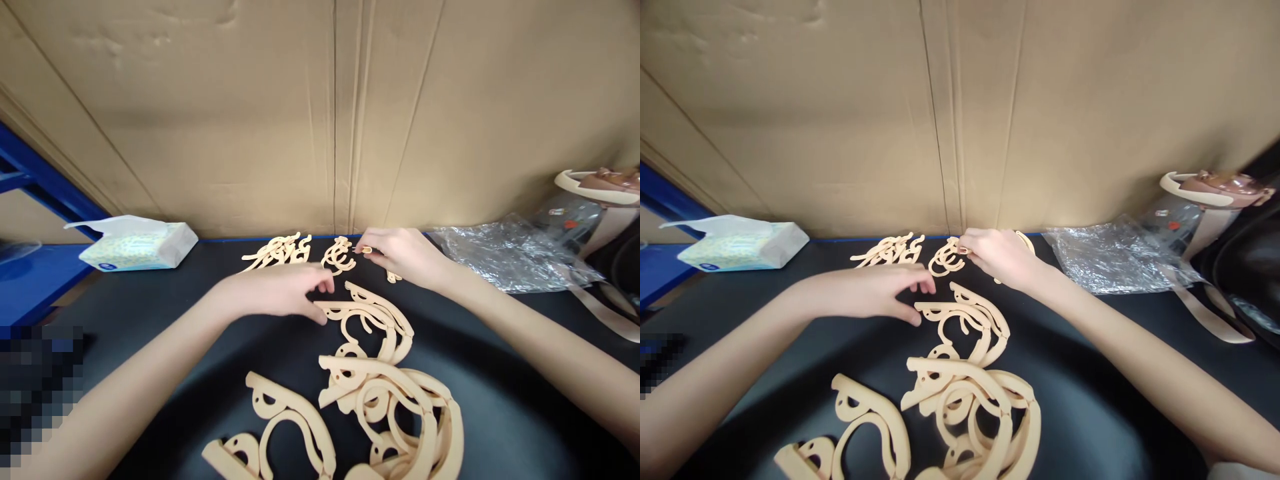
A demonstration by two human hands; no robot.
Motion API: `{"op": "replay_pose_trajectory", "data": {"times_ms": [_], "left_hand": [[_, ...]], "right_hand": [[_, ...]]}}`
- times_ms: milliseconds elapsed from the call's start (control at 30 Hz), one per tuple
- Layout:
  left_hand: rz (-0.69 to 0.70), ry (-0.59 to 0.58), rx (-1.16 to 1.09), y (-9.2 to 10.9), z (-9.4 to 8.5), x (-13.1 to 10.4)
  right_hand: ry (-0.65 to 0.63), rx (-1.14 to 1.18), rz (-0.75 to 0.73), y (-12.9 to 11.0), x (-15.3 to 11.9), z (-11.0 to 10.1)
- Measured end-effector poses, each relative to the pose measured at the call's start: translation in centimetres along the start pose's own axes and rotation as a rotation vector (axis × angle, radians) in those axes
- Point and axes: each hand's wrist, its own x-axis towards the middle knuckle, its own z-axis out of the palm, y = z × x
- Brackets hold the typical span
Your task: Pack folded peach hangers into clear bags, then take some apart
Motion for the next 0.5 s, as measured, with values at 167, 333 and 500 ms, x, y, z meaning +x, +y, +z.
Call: {"op": "replay_pose_trajectory", "data": {"times_ms": [167, 333, 500], "left_hand": [[-0.021, -0.085, 0.031, 0.4, 1.5, 0.0], [-0.02, -0.146, -0.105, -0.4, 0.8, 0.6], [-0.029, -0.159, -0.386, -1.1, -0.3, 1.3]], "right_hand": [[-0.154, -0.159, -0.05, 0.3, -0.6, 1.4], [-0.243, -0.246, -0.056, 0.2, -1.1, 2.5], [-0.207, -0.241, -0.003, -0.2, -1.3, 2.7]]}}
